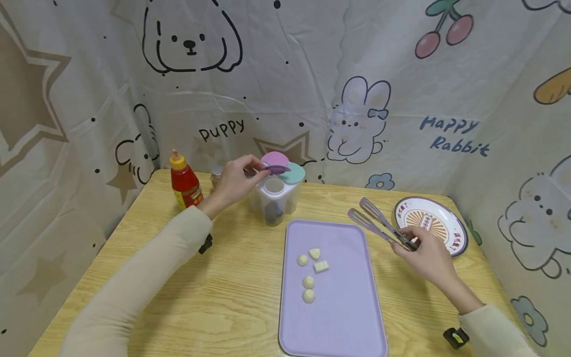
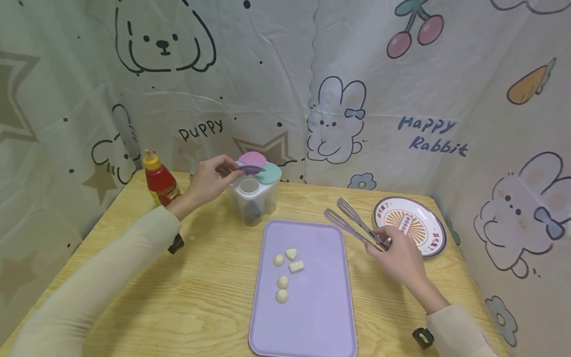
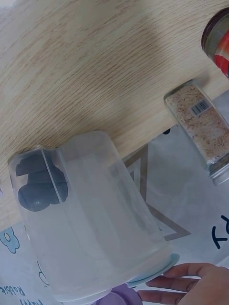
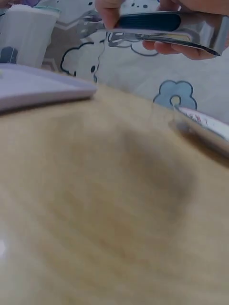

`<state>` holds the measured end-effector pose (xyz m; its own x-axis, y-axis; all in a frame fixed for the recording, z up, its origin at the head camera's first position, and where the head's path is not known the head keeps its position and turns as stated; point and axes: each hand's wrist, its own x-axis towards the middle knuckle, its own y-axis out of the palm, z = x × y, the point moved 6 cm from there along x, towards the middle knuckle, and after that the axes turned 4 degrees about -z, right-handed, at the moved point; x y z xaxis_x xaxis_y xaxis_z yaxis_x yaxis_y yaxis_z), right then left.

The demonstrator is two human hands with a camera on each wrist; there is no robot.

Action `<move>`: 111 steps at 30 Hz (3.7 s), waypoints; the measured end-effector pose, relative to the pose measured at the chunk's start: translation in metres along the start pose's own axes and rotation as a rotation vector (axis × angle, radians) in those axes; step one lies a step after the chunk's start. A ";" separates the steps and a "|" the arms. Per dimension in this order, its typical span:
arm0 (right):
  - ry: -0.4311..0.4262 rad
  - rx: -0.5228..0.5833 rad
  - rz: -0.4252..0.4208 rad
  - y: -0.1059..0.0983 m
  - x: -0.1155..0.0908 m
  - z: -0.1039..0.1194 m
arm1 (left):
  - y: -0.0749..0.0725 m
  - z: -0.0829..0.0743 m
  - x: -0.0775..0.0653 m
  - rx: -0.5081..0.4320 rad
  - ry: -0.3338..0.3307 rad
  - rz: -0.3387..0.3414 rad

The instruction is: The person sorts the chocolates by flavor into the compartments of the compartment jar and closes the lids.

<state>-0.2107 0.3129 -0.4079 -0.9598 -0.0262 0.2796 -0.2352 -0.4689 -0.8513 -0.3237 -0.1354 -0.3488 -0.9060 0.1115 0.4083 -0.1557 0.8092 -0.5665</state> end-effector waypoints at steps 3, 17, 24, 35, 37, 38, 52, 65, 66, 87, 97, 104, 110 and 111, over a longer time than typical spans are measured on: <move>0.038 -0.024 0.024 0.004 -0.011 -0.012 | -0.001 -0.001 -0.001 -0.001 -0.006 -0.002; 0.145 -0.075 0.087 0.017 -0.030 -0.048 | 0.001 0.001 0.000 0.005 0.004 -0.004; 0.170 -0.062 0.131 0.023 -0.030 -0.058 | 0.001 0.001 -0.001 0.004 0.011 -0.013; 0.189 -0.056 0.199 0.028 -0.032 -0.062 | 0.001 -0.001 -0.001 0.008 0.010 -0.015; 0.177 -0.049 0.192 0.025 -0.032 -0.061 | 0.001 -0.001 -0.001 0.008 0.011 -0.015; 0.173 -0.044 0.183 0.023 -0.032 -0.061 | 0.001 -0.002 -0.001 0.007 0.012 -0.014; -0.051 0.129 -0.035 0.010 0.024 0.026 | 0.002 0.001 -0.001 -0.002 0.024 -0.017; -0.262 0.345 0.012 0.047 0.096 0.122 | 0.000 0.000 -0.001 0.005 0.063 -0.037; -0.287 0.368 0.022 0.048 0.100 0.130 | 0.000 0.000 -0.002 0.008 0.068 -0.038; -0.681 0.358 0.116 0.084 0.135 0.236 | 0.002 -0.006 -0.018 0.133 0.243 0.002; -0.760 0.309 0.113 0.090 0.124 0.239 | 0.003 -0.008 -0.031 0.223 0.365 -0.014; -0.740 0.292 0.099 0.095 0.121 0.238 | 0.007 -0.007 -0.033 0.242 0.366 -0.035; -0.728 0.290 0.083 0.098 0.122 0.239 | 0.008 -0.004 -0.035 0.248 0.370 -0.066; -0.735 0.286 0.077 0.098 0.122 0.239 | 0.008 -0.004 -0.036 0.248 0.373 -0.070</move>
<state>-0.3142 0.0526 -0.3512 -0.6009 -0.5974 0.5310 -0.0283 -0.6481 -0.7611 -0.2909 -0.1308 -0.3650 -0.6932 0.2988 0.6559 -0.3422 0.6644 -0.6644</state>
